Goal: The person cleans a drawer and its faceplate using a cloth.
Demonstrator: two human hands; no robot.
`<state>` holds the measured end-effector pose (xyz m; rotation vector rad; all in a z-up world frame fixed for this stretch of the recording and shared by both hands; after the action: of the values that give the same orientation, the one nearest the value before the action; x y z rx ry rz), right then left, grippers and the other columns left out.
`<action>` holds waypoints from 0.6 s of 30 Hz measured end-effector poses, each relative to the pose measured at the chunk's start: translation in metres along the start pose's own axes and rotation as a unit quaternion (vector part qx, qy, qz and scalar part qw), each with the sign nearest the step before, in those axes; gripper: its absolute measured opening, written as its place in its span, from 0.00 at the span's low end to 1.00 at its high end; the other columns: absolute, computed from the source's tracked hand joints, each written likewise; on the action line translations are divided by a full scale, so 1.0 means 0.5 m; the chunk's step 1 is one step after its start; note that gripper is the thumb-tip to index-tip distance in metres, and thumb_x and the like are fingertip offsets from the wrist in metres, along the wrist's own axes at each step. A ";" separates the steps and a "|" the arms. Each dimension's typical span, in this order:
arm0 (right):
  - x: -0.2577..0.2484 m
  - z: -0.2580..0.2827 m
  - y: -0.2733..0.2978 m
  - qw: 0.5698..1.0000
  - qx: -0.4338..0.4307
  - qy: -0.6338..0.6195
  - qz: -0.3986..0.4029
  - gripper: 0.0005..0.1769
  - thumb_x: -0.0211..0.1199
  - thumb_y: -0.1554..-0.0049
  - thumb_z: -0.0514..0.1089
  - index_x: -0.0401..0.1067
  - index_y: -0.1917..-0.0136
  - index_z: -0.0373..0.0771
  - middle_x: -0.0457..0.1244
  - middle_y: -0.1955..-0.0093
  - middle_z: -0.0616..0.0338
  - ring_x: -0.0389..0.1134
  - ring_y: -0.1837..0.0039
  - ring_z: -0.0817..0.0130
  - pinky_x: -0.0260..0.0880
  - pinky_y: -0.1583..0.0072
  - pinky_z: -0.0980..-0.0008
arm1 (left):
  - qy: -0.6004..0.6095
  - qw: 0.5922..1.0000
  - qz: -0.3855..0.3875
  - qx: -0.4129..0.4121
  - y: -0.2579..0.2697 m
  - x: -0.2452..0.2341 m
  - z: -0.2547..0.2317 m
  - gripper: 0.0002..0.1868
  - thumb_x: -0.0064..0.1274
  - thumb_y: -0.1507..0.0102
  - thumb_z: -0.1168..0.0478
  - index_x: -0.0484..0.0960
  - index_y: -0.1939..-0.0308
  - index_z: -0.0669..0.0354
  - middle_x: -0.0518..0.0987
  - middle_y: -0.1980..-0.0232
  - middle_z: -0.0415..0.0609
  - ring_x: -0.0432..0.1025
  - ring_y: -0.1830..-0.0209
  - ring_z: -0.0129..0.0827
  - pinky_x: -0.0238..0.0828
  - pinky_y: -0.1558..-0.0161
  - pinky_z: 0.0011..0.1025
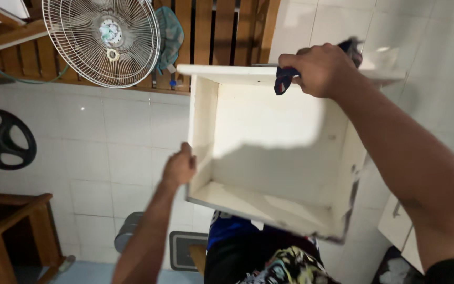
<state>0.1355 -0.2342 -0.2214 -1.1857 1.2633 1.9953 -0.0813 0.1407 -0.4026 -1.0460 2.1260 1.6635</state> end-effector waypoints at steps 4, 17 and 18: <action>0.011 0.008 0.013 1.000 -0.006 0.015 -0.018 0.12 0.67 0.40 0.46 0.74 0.43 0.54 0.71 0.50 0.63 0.74 0.51 0.55 0.74 0.49 0.54 | 0.064 0.991 -0.115 -0.022 0.059 0.058 -0.054 0.26 0.52 0.35 0.53 0.65 0.39 0.64 0.83 0.61 0.64 0.79 0.61 0.60 0.76 0.55 0.49; 0.175 0.194 0.208 0.815 0.000 -0.364 -0.451 0.19 0.72 0.55 0.32 0.71 0.51 0.40 0.69 0.44 0.49 0.71 0.39 0.52 0.72 0.36 0.59 | 0.272 0.960 -0.031 -0.055 0.005 0.073 -0.069 0.33 0.61 0.43 0.63 0.71 0.35 0.66 0.82 0.43 0.62 0.77 0.42 0.49 0.72 0.41 0.37; 0.242 0.226 0.187 0.800 0.081 -0.434 -0.407 0.18 0.68 0.52 0.32 0.71 0.48 0.38 0.69 0.47 0.49 0.73 0.42 0.54 0.72 0.39 0.61 | 0.275 0.959 -0.017 -0.063 0.000 0.077 -0.065 0.33 0.60 0.43 0.63 0.71 0.34 0.66 0.82 0.43 0.62 0.78 0.42 0.49 0.73 0.41 0.37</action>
<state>-0.0424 -0.1803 -0.2608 -0.4380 0.3207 1.3991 -0.1017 0.0962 -0.4149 -1.7428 2.3127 1.6499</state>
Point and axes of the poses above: each hand's wrist, its own y-axis away from the middle knuckle, its own x-axis out of the palm, z = x × y, the point moved 4 cm from there along -y, towards the middle knuckle
